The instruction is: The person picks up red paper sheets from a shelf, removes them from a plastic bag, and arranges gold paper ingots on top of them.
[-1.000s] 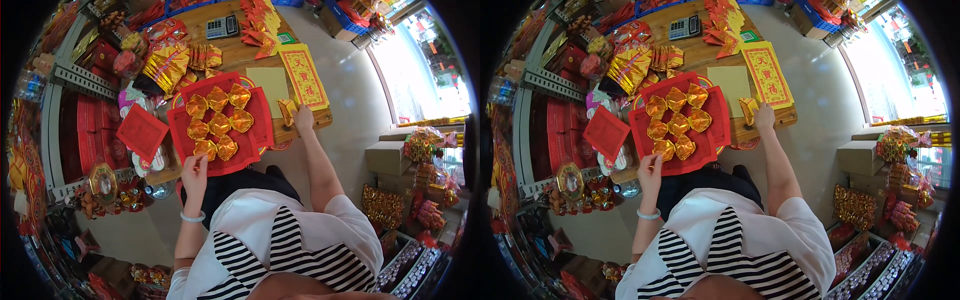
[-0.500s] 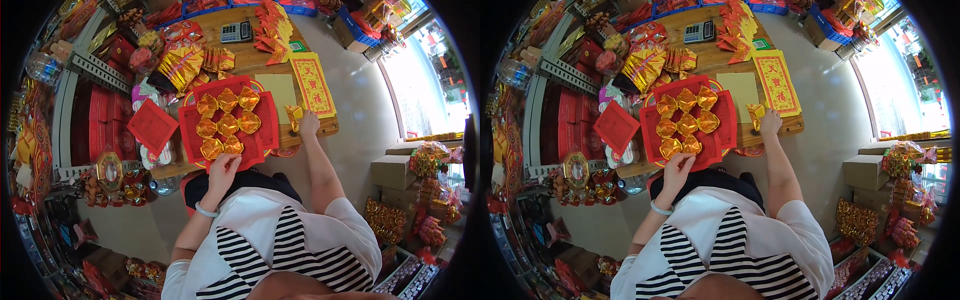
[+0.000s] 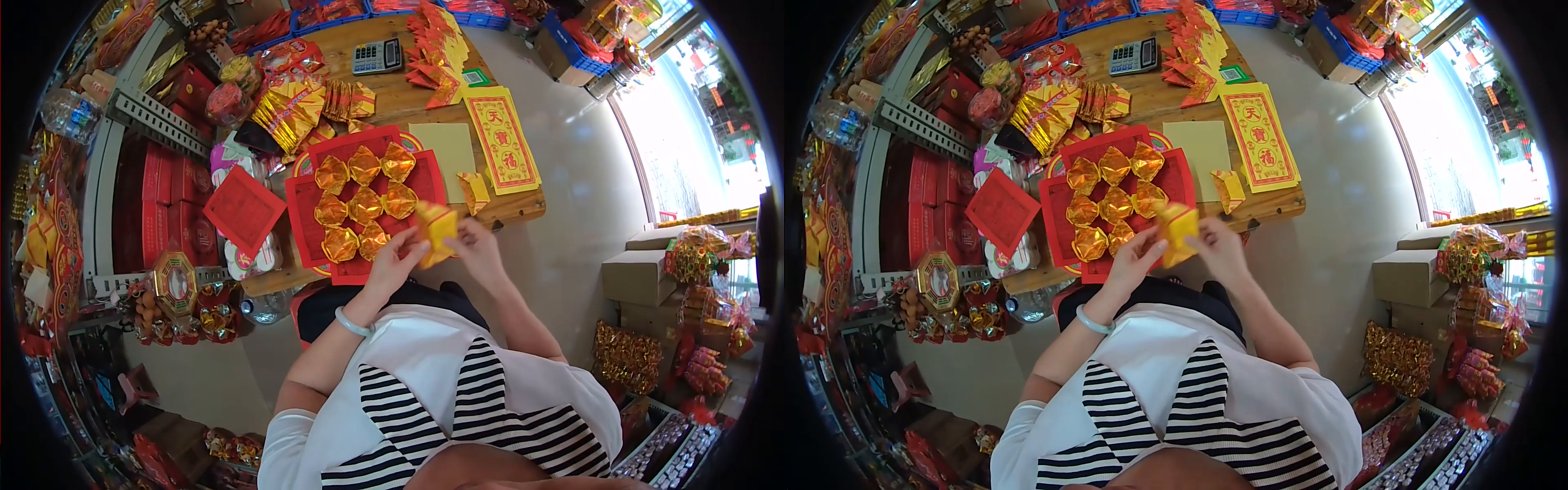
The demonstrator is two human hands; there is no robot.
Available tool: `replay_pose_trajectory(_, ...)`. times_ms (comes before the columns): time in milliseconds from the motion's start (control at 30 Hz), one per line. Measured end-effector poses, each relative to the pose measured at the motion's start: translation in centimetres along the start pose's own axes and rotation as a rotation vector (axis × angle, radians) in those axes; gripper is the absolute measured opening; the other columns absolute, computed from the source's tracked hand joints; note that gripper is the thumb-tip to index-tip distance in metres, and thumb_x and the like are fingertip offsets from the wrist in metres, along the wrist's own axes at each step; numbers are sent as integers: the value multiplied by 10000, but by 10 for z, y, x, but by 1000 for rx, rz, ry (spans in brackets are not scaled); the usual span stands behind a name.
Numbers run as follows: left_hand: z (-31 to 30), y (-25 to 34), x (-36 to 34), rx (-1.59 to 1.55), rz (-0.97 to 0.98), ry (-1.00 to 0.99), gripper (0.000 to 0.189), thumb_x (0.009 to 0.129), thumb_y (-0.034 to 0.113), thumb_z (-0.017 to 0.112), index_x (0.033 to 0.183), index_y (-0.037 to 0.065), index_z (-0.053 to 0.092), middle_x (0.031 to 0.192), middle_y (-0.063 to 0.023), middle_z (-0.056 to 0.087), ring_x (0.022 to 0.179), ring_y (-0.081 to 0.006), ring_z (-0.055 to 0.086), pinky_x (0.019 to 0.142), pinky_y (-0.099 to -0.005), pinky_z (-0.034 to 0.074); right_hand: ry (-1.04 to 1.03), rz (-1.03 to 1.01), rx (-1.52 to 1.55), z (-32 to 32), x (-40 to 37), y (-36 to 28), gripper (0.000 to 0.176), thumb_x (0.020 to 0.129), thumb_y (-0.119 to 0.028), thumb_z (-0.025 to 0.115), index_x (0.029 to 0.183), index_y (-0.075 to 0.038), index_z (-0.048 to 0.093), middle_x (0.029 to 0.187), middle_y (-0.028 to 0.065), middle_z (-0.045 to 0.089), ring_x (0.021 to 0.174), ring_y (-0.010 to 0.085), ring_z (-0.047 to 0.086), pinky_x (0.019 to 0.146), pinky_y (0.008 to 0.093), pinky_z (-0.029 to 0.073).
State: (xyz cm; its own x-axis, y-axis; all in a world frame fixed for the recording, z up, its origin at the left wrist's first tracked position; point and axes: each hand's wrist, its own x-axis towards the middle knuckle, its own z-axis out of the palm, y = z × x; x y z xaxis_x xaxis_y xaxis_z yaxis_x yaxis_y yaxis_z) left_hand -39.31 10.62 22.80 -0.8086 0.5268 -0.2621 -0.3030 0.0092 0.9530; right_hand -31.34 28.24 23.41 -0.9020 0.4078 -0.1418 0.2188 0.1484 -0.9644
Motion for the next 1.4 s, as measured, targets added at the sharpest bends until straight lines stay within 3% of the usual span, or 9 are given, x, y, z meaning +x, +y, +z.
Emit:
replay_pose_trajectory(100,-1,6,0,-106,-277,-20,245,949,200,605,1073,-9,638,1032,-117,634,876,-118,594,740,-229,482,-160,106,38,20,-17,-14,143,872,-59,647,1001,-17,602,773,22,602,583,54,500,546,165,398)
replay_pose_trajectory(300,-16,7,-8,-52,-278,-118,320,956,266,598,1151,13,591,1078,-116,633,891,-142,613,741,-243,486,-226,405,563,26,-16,-33,169,919,-105,614,1060,-14,595,769,23,622,501,49,488,460,158,370)
replay_pose_trajectory(433,-17,36,-18,-823,-399,-176,423,958,290,588,1260,1,518,1181,-123,612,973,-174,621,811,-264,495,-335,501,770,30,-13,-27,210,927,-115,611,1114,-21,588,728,14,598,460,56,483,405,159,335)
replay_pose_trajectory(600,-26,31,-21,-1179,-451,-393,482,963,299,570,1339,17,461,1257,-122,583,1055,-199,604,907,-284,481,-467,560,931,33,-13,-18,239,938,-145,593,1144,-25,582,745,6,603,455,49,463,408,161,330)
replay_pose_trajectory(800,-24,20,-27,-1055,-366,-317,496,950,190,584,1387,28,417,1330,-125,537,1127,-199,569,985,-295,445,-454,630,1108,34,-12,-17,250,954,-184,567,1152,-32,580,768,11,601,452,48,444,405,157,315)
replay_pose_trajectory(967,-20,25,-29,-527,-180,-271,392,916,119,625,1281,13,530,1217,-94,603,1042,-176,602,934,-274,472,-338,605,975,38,-14,-15,245,979,-244,524,1109,-45,585,785,28,597,459,67,442,405,167,314)
replay_pose_trajectory(1133,-28,7,-24,22,-53,-150,217,892,94,660,1082,-8,644,990,-42,634,846,-116,589,782,-212,477,-146,363,287,36,-20,-49,153,953,-200,551,1030,-73,588,804,49,624,491,87,460,458,194,381)
replay_pose_trajectory(1267,-24,10,-28,239,42,-200,159,896,149,675,860,-5,666,757,8,563,657,-74,484,605,-180,406,-138,-345,-215,31,-19,-37,182,891,-181,638,1022,-66,587,800,46,612,557,129,533,496,236,422)
replay_pose_trajectory(1400,-21,10,-28,303,30,-139,199,908,172,665,803,3,647,699,18,531,614,-69,432,553,-181,353,-32,-457,-412,37,-18,-27,250,834,-152,683,1057,-78,598,853,44,624,594,147,559,540,246,445)
